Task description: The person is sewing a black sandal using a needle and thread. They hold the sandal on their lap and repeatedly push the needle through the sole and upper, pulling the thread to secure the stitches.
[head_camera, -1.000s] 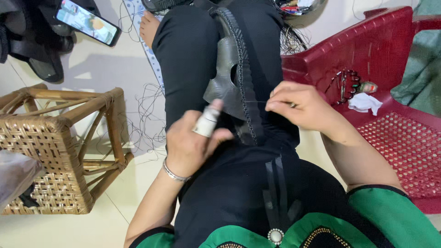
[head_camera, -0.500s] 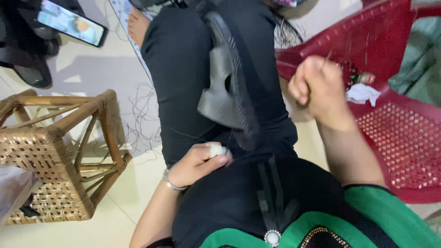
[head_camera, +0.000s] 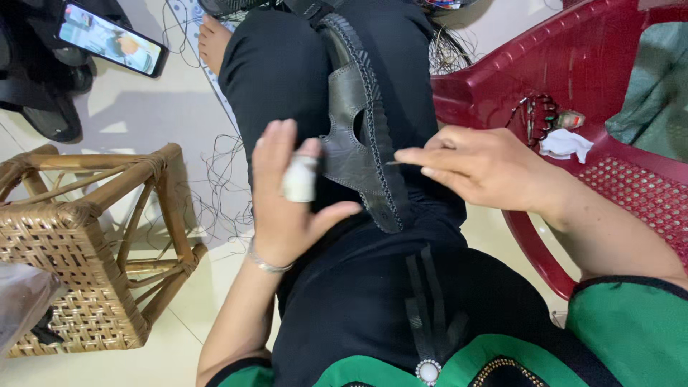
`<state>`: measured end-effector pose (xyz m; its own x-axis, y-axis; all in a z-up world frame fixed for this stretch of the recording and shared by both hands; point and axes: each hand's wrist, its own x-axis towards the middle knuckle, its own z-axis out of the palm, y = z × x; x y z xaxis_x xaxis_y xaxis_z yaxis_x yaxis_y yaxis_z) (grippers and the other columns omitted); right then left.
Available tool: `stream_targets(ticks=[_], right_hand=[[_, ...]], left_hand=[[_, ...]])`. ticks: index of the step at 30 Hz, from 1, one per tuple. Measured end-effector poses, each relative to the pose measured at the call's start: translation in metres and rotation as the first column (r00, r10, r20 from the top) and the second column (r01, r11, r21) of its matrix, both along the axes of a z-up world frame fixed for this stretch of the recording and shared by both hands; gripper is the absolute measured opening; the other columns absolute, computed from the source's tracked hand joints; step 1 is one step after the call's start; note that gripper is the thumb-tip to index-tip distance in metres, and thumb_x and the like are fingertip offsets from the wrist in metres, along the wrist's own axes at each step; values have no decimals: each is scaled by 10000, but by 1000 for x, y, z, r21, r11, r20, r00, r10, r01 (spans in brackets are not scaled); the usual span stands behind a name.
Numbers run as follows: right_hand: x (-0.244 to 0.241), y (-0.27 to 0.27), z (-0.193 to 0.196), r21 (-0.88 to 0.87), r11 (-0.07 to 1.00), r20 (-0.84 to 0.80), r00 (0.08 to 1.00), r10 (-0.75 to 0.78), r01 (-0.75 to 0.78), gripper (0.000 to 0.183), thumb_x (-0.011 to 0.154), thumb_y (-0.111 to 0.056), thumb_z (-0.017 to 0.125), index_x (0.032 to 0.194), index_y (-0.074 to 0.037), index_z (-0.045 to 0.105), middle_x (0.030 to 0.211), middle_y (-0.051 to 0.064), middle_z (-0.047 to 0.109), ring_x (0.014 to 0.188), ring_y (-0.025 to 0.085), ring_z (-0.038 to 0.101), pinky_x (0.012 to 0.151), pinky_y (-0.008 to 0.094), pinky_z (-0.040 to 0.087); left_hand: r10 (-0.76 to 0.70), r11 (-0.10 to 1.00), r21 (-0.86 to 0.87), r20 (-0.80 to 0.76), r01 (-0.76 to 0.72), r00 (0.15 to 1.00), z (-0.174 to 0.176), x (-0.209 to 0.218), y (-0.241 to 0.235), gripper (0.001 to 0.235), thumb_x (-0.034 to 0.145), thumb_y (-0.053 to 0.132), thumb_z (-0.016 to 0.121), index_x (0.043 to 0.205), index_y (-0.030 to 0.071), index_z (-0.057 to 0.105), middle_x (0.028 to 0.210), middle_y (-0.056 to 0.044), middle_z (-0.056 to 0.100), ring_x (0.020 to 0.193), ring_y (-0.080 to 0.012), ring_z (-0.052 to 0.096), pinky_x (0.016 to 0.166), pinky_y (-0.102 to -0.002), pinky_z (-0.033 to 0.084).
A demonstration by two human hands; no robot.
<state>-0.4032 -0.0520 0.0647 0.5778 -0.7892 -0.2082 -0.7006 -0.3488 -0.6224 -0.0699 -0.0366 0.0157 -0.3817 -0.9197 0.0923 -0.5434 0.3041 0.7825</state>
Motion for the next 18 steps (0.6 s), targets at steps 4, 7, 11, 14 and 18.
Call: stream_targets(ticks=[4,7,11,14,18], right_hand=[[12,-9,8,-30,986,-139,978,158,-164,467,1018,-245,638,1475,-320,580,1010,14,614,760,214,637,384,373,477],[15,-16,9,-17,981,-221,958,185,-193,470,1015,-287,615,1479,-351,573,998,7,604,697,246,641,367,408,475],[17,-25,11,-33,965,-255,936,244,-261,464,996,-306,629,1457,-346,604,937,1,594,581,228,606,328,384,476],[24,-31,22,-40,945,-410,868,280,-324,476,978,-369,621,1453,-381,597,838,8,570,398,226,544,270,385,439],[42,-28,40,-15,921,-602,739,303,-390,717,796,-97,651,1465,-345,582,738,34,638,374,245,631,273,385,458]], left_hand=[[-126,981,-119,225,156,966,-8,-25,-4,1042,911,822,569,1582,57,342,1650,-251,304,1566,-460,307,1296,-637,266],[-142,970,-151,281,190,949,-12,-31,-8,1040,937,840,479,1582,38,328,1642,-258,321,1561,-443,301,1296,-616,243],[-166,960,-167,316,227,934,-16,-34,-9,1012,964,821,518,1554,9,385,1614,-273,366,1533,-460,329,1265,-629,168],[-124,957,-220,280,190,952,-19,-39,-7,958,992,785,483,1529,-6,419,1579,-285,416,1505,-470,381,1251,-639,190],[-89,948,-277,253,160,963,-25,-52,-7,916,1007,753,439,1485,-27,482,1523,-306,475,1454,-478,454,1231,-622,249]])
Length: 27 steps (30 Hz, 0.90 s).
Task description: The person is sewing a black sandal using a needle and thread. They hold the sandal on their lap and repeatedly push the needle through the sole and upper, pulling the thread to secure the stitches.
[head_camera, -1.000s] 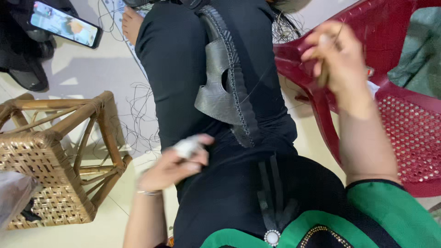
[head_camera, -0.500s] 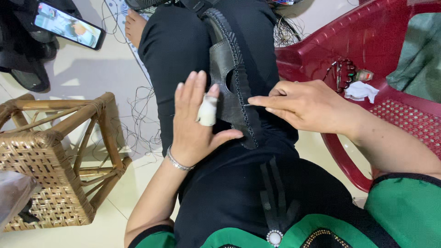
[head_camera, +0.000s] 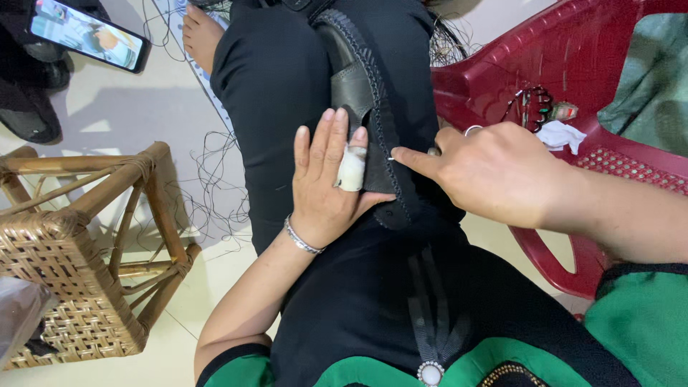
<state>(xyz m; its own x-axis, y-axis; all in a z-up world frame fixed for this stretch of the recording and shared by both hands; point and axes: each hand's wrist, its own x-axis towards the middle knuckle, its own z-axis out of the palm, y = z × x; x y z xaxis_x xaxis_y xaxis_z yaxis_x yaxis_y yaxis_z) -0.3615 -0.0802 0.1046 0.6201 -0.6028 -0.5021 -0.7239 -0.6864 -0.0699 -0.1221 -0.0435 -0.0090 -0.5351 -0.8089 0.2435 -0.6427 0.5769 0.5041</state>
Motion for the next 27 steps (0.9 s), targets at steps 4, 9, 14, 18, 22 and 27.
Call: stream_targets(ticks=[4,9,14,18,22,27], right_hand=[[8,1,1,-59,997,-77,996,43,-48,663,788,-94,615,1416,-305,599,665,28,590,349,224,621,279,379,447],[19,-13,-3,80,996,-8,999,-49,49,528,842,-84,561,1353,-216,563,754,90,622,430,318,675,290,462,501],[19,-12,-25,241,961,222,956,-190,135,165,1070,-266,547,1141,-124,503,767,62,597,487,306,627,341,467,451],[28,-17,-36,271,949,178,960,-215,162,208,1080,-325,517,1085,-121,478,810,83,647,574,368,682,404,535,506],[2,-16,-49,487,784,141,851,-505,385,522,982,-363,633,1426,-199,414,961,103,747,793,357,724,669,467,567],[-32,7,-74,621,691,537,441,-719,370,505,940,-77,738,1408,-40,552,1074,135,771,1031,171,744,997,297,566]], left_hand=[[26,999,-26,-56,-28,998,-5,-8,1,852,1022,707,464,1460,-23,506,1496,-287,510,1421,-464,506,1217,-606,321],[28,999,-29,-129,-32,991,-8,-6,1,810,1034,657,512,1433,-48,517,1465,-291,551,1405,-448,530,1221,-575,318],[5,999,-34,-205,-12,979,-18,-2,3,813,1043,637,536,1456,-58,452,1484,-297,531,1421,-440,534,1239,-571,328],[-16,998,-55,-197,5,980,-18,-1,0,838,1039,643,562,1451,-76,444,1468,-315,542,1413,-449,540,1234,-574,318],[12,998,-57,-189,-23,982,-4,-1,-3,884,991,702,572,1454,-44,475,1497,-270,511,1429,-452,509,1220,-595,398],[133,978,197,-378,-60,916,30,36,13,942,926,638,708,1546,6,386,1615,-284,344,1543,-486,392,1337,-597,353]])
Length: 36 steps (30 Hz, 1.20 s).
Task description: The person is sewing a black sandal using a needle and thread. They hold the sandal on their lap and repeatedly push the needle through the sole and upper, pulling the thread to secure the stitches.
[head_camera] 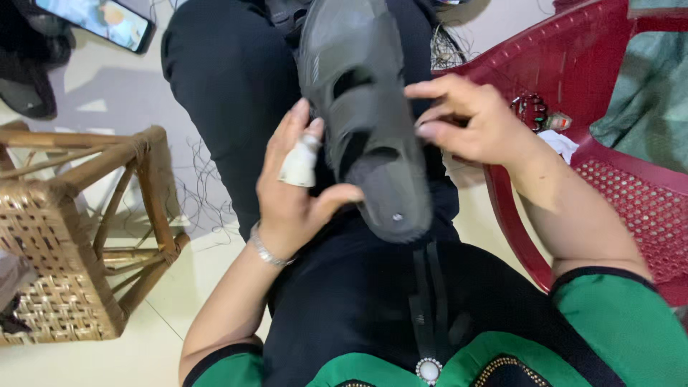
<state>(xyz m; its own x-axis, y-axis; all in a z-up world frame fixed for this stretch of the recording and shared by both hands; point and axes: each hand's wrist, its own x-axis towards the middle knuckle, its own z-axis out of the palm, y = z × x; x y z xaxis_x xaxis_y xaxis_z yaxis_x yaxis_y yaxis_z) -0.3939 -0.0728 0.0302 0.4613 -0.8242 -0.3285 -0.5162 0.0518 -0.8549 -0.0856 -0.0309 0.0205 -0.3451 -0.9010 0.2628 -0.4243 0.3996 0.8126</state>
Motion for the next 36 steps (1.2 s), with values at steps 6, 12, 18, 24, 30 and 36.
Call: stream_targets(ticks=[6,12,18,24,30,36], right_hand=[[-8,7,-12,106,975,331,917,-222,198,632,956,-508,663,1373,-41,582,987,-26,646,799,14,598,656,156,467],[11,6,-12,-37,992,308,945,-106,123,479,941,34,713,1399,86,584,743,146,726,530,107,634,539,190,497],[23,12,4,-405,897,-240,967,83,-177,398,994,-175,743,1359,-42,652,884,83,781,760,317,735,690,413,580],[36,8,22,-412,875,-313,941,126,-254,408,999,-231,719,1347,-26,659,832,106,776,723,336,737,638,433,583],[32,10,11,-376,884,-353,925,142,-279,436,999,-266,693,1397,-103,628,799,75,761,705,319,732,639,416,581],[41,-4,18,-275,903,-389,897,210,-330,437,995,-293,684,1390,-124,602,811,51,766,720,319,738,638,435,580]], left_hand=[[61,998,15,-5,-61,998,53,26,17,95,991,22,700,1069,-32,706,986,-142,727,826,-258,725,736,-320,582],[27,914,359,-522,191,852,76,35,23,95,827,60,784,898,-1,797,980,-151,780,786,-254,781,715,-339,652],[47,985,-171,119,-26,992,48,37,12,243,961,179,741,957,-61,707,1080,-249,670,986,-488,656,871,-559,537],[42,965,-262,122,-9,992,6,23,26,373,867,270,855,1050,-25,719,1134,-224,684,991,-448,681,826,-529,544],[182,852,504,-37,-139,983,4,75,30,127,861,210,865,963,148,819,833,-45,798,801,-210,778,766,-311,571],[-172,743,645,-76,180,982,39,48,17,251,852,82,779,697,-76,662,609,-267,677,584,-460,693,559,-446,517]])
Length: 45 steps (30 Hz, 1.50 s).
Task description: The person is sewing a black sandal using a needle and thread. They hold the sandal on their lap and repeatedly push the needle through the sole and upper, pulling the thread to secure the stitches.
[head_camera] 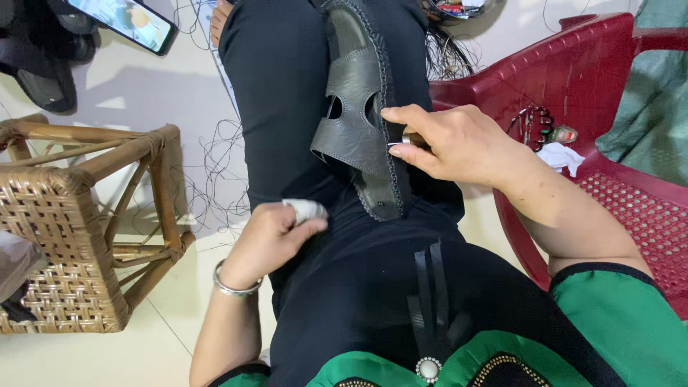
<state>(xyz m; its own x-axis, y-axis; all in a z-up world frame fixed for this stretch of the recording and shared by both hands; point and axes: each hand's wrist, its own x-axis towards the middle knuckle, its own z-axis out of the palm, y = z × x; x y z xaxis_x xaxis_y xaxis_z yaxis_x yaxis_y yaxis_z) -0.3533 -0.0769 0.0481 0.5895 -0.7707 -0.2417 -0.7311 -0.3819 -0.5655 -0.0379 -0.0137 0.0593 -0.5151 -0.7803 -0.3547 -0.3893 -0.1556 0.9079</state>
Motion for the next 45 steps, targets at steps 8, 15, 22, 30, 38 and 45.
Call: stream_targets(ticks=[8,15,22,30,38,45], right_hand=[[3,-9,7,111,994,-4,1000,-3,3,430,982,-285,691,1353,-93,586,825,70,776,723,328,744,624,446,585],[11,-4,20,-26,998,-119,991,53,-56,456,987,-384,658,1352,-116,598,807,72,766,704,318,747,605,465,586],[20,-13,29,-24,991,-195,973,123,-130,394,1019,-327,573,1317,-68,579,718,86,710,636,326,725,554,434,569],[19,-33,36,127,970,-154,962,226,-207,335,1013,-344,569,1167,-46,571,638,140,685,604,381,722,528,468,549],[12,-10,32,-175,963,-118,975,186,-205,335,1049,-270,491,1270,-33,576,600,129,640,526,335,689,479,428,542],[-46,-58,98,644,628,-725,610,318,437,585,966,-612,296,1521,-784,234,1354,-305,662,839,112,769,753,304,586]], left_hand=[[211,747,-665,227,-7,951,-67,-50,18,202,940,198,741,890,3,730,888,-118,677,893,-319,705,691,-371,584],[160,901,-393,-92,-184,983,-46,-34,1,99,896,55,733,822,-4,702,777,-152,672,739,-359,689,611,-392,557],[577,817,496,-716,-294,393,-63,-52,22,96,841,-62,748,928,-48,711,845,-309,665,765,-364,685,735,-442,579],[740,635,567,-251,-525,624,-88,-96,30,40,937,-66,610,927,-42,580,579,-165,637,466,-186,634,491,-267,504],[598,750,513,-259,-417,758,-68,-97,12,181,957,-19,642,784,29,620,477,-97,597,397,-96,518,413,-216,426],[548,762,478,-117,-437,828,-64,-80,10,250,951,68,627,723,108,532,525,-62,581,474,-111,536,489,-286,432]])
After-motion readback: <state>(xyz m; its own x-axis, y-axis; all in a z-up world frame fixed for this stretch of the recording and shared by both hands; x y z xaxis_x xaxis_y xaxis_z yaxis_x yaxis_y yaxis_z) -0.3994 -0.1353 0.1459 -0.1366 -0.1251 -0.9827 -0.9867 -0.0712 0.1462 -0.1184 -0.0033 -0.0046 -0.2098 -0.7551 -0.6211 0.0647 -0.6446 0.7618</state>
